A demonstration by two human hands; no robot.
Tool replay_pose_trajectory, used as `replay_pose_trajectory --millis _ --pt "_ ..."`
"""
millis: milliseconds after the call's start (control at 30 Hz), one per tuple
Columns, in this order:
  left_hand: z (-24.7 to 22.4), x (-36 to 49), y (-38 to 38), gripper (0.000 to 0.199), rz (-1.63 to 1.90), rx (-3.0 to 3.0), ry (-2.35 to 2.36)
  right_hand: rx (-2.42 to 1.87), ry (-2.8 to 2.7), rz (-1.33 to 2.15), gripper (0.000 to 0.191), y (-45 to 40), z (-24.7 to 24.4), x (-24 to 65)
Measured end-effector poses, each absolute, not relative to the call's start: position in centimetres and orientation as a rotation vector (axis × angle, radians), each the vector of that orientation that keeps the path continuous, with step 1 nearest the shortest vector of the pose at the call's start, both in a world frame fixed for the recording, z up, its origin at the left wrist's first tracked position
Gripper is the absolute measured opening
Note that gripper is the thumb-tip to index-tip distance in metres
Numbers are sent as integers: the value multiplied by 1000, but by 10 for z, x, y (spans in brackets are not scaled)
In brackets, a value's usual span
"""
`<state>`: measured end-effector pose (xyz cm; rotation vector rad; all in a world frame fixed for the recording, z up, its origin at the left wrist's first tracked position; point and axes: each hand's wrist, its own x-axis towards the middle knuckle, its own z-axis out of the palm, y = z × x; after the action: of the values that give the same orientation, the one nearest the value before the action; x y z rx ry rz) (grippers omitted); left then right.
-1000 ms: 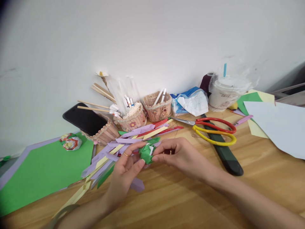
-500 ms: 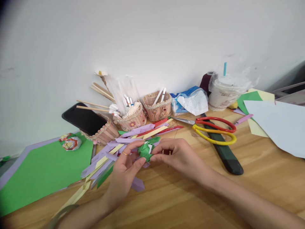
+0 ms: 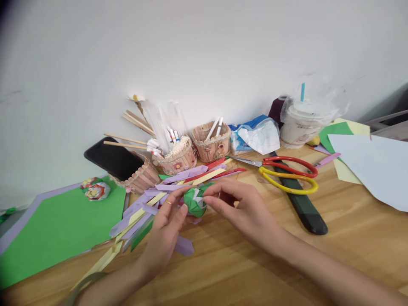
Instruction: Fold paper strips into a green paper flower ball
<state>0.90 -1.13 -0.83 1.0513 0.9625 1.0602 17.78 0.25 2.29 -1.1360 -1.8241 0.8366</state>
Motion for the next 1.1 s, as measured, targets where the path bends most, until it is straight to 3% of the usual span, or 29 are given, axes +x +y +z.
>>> replay_pose_trajectory --millis 67,233,500,1100 --pt "-10 9 -11 33 1074 1024 940 -1031 -1894 625 8 1 23 180" --pt "-16 8 -12 29 1085 1059 937 -751 -2117 376 20 -3 20 181" --pt "-10 9 -12 31 1048 1064 804 -909 -2013 477 7 -4 22 177" --pt "-12 8 -10 38 1120 991 958 -911 -2014 376 17 -8 21 174"
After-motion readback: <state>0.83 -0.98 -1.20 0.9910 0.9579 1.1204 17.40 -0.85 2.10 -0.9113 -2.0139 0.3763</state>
